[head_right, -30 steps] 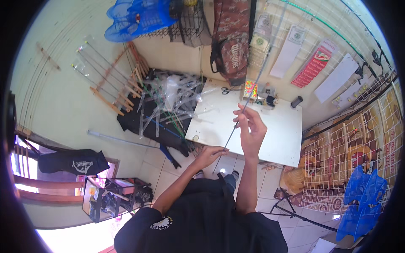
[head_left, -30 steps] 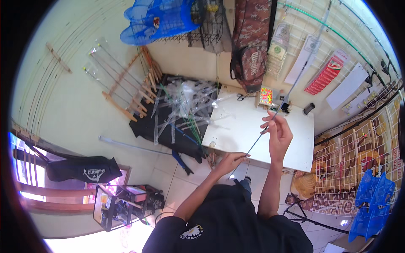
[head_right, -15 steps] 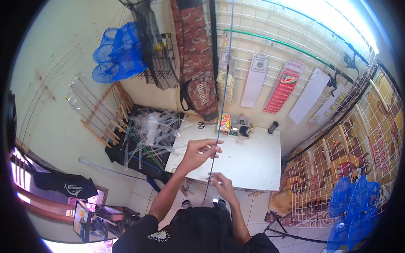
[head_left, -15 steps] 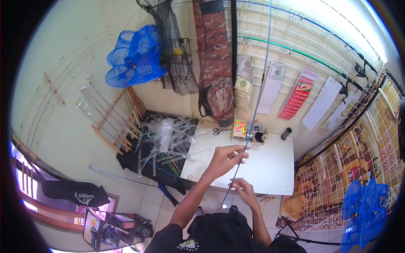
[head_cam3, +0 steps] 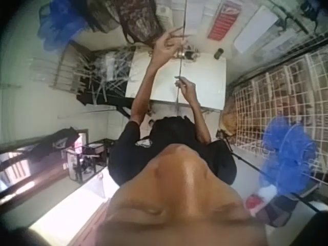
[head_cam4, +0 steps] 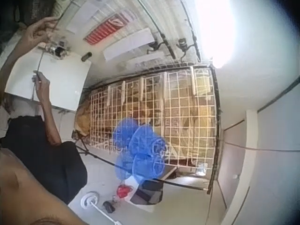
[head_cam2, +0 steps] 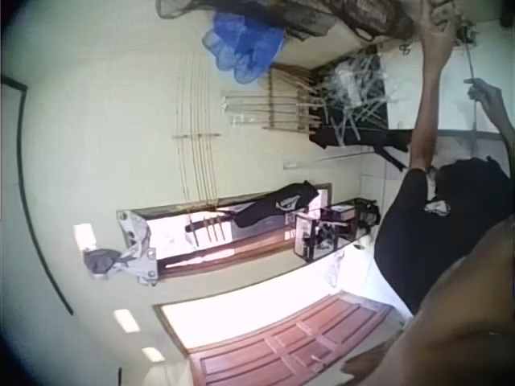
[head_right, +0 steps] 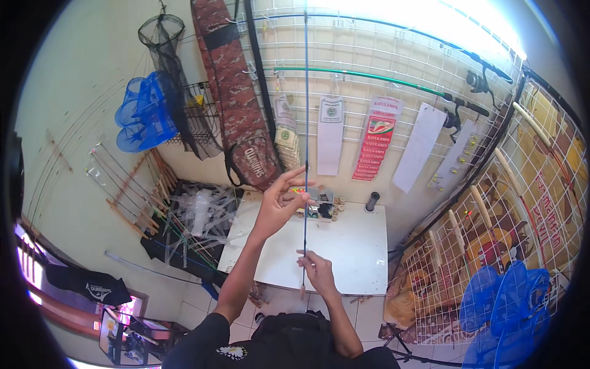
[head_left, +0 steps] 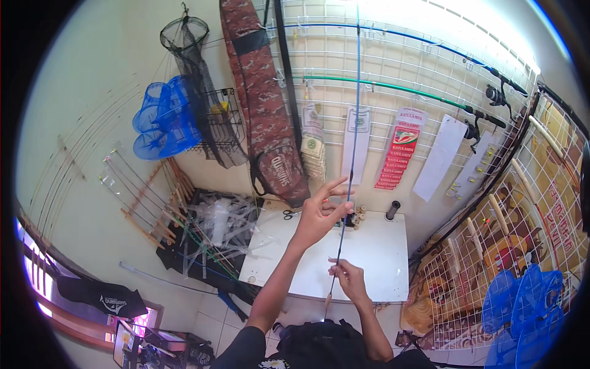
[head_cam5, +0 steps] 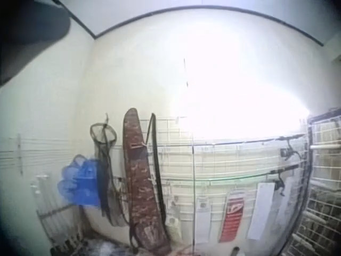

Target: Manually attaching and securing components such as guides to a fishing rod blank using line.

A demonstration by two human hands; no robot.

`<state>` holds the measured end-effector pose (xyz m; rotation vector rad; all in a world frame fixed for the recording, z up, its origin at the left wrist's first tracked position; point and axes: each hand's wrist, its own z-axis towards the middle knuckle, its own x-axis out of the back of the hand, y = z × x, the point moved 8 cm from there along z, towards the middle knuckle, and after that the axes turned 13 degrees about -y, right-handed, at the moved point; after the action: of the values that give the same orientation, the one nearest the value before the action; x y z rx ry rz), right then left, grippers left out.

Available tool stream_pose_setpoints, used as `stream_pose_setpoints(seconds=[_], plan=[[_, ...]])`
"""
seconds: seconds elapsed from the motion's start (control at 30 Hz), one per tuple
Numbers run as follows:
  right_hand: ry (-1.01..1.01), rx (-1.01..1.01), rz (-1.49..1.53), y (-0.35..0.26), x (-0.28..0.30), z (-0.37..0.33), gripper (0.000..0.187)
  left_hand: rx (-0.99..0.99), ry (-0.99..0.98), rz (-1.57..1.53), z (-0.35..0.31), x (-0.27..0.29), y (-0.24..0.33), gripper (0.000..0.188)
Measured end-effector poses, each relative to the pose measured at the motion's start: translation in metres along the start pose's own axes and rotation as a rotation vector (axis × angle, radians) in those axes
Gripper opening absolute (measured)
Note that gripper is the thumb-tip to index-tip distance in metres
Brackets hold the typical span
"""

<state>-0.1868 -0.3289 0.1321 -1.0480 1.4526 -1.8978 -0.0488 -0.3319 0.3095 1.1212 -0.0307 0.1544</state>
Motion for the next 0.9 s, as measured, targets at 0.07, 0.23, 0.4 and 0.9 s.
stream_pose_setpoints(seconds=[0.07,0.23,0.4,0.9], plan=[[0.036,0.029,-0.026,-0.008,0.018,0.009,0.022,0.066,0.011,-0.015,-0.002,-0.007,-0.015,0.057],[0.081,0.088,-0.02,0.001,0.038,0.046,0.022,0.141,0.018,-0.156,-0.023,-0.006,-0.09,0.058],[0.095,0.112,-0.063,0.019,0.04,0.085,0.023,0.265,0.049,-0.01,-0.058,0.0,-0.171,0.052],[0.199,0.019,-0.018,0.05,0.041,0.144,0.029,0.419,0.107,0.034,-0.072,0.01,-0.265,0.027]])
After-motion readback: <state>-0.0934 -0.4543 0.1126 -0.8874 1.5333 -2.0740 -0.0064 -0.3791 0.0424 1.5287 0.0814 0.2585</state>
